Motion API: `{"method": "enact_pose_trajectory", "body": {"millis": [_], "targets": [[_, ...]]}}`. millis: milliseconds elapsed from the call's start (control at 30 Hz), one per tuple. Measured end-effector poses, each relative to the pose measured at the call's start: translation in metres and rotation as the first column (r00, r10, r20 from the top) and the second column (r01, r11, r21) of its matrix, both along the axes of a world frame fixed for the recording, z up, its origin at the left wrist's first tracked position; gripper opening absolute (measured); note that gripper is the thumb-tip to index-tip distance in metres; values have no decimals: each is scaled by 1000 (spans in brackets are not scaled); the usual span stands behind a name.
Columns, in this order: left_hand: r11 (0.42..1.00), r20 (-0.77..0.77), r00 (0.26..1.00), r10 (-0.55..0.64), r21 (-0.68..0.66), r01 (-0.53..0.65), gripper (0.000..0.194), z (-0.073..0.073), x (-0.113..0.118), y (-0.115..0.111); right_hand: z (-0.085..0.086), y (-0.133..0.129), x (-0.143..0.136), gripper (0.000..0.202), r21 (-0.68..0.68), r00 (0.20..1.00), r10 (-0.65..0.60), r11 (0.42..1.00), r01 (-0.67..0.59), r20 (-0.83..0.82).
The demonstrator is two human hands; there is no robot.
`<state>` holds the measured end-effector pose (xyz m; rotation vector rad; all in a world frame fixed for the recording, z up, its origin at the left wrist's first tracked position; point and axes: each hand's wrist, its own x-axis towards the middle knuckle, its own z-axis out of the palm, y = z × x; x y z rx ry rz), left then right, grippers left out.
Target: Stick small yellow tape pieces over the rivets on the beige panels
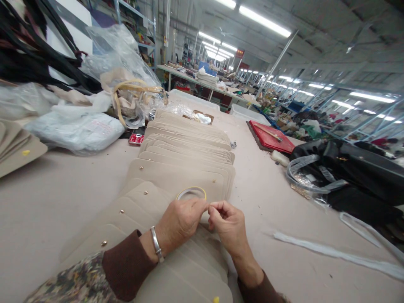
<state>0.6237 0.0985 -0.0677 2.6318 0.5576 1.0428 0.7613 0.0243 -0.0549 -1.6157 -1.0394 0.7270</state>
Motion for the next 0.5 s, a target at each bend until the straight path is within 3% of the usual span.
{"method": "enact_pose_trajectory", "body": {"millis": [200, 300, 400, 500], "targets": [[998, 0, 1000, 25, 65, -25, 20, -1, 4, -6, -9, 7, 28, 27, -83, 978, -141, 988, 130, -153], [995, -219, 971, 92, 67, -80, 13, -2, 6, -1, -19, 6, 46, 34, -117, 983, -102, 990, 85, -152], [990, -454, 880, 137, 50, -129, 9, 0, 8, 5, -26, 6, 51, 36, -148, 997, 0, 989, -11, -74], [993, -527, 843, 104, 8, -117, 9, 3, 10, 7, -28, 7, 47, 32, -162, 995, 50, 986, -35, 88]]}}
